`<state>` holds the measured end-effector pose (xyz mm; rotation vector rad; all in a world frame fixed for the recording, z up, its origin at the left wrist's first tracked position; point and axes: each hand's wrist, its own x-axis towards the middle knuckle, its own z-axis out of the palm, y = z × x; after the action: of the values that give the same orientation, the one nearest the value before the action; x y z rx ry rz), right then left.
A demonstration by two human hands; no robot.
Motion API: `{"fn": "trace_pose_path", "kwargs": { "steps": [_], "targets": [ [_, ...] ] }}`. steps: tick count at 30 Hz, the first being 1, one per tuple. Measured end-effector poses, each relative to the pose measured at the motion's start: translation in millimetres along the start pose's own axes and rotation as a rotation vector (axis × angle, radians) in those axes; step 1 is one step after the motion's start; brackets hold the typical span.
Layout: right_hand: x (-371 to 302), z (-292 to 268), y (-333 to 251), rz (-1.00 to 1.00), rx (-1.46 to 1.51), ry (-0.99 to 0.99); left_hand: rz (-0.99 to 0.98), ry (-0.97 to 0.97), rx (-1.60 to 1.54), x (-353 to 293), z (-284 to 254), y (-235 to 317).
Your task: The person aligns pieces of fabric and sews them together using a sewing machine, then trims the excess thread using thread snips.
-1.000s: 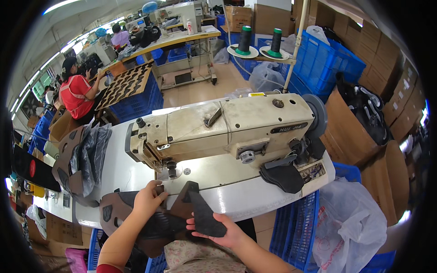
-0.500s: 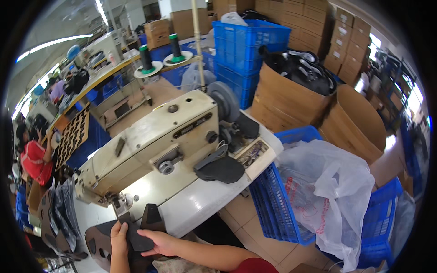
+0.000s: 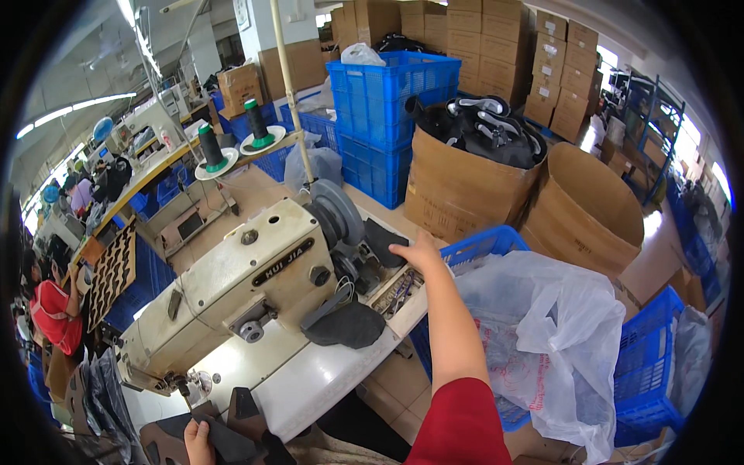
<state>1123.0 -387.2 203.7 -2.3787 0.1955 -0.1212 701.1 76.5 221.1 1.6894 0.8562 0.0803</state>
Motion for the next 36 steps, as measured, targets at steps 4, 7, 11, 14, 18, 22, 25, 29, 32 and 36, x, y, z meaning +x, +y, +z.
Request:
{"fn": "trace_pose_path", "kwargs": {
  "steps": [4, 7, 11, 14, 18, 22, 25, 29, 32, 36],
  "targets": [
    [13.4, 1.4, 12.3, 0.044, 0.184, -0.133, 0.031, 0.068, 0.02, -8.3, 8.2, 8.1],
    [24.3, -2.9, 20.1, 0.064, 0.272, -0.166, 0.228, 0.064, 0.28, -8.8, 6.3, 9.7],
    [36.7, 7.0, 23.3, 0.076, 0.363, -0.093, 0.168, -0.109, 0.023, -3.6, 2.8, 9.4],
    [34.3, 14.8, 10.5, 0.038, 0.818, 0.17, 0.167, 0.02, 0.051, -7.3, 5.7, 3.9],
    [9.8, 10.0, -8.1, -0.379, 0.05, 0.198, 0.143, 0.103, 0.129, -6.6, 2.1, -2.4],
    [-13.2, 8.5, -10.4, -0.754, -0.221, 0.184, -0.022, -0.056, -0.052, 5.4, -3.7, -8.7],
    [-16.4, 3.2, -11.8, -0.766, -0.15, 0.065, 0.143, -0.083, -0.113, 11.8, 0.4, -16.6],
    [-44.1, -20.4, -42.3, -0.703, 0.049, 0.229, 0.391, -0.059, -0.102, 14.4, 0.2, -22.2],
    [-120.0, -28.8, -83.3, -0.613, 0.268, 0.183, 0.351, 0.005, 0.057, 12.4, -3.1, -23.6],
    [-256.2, 27.2, -131.9, -1.114, 0.167, -0.494, 0.473, 0.044, 0.046, 10.3, 4.6, -25.5]
  ]
}}
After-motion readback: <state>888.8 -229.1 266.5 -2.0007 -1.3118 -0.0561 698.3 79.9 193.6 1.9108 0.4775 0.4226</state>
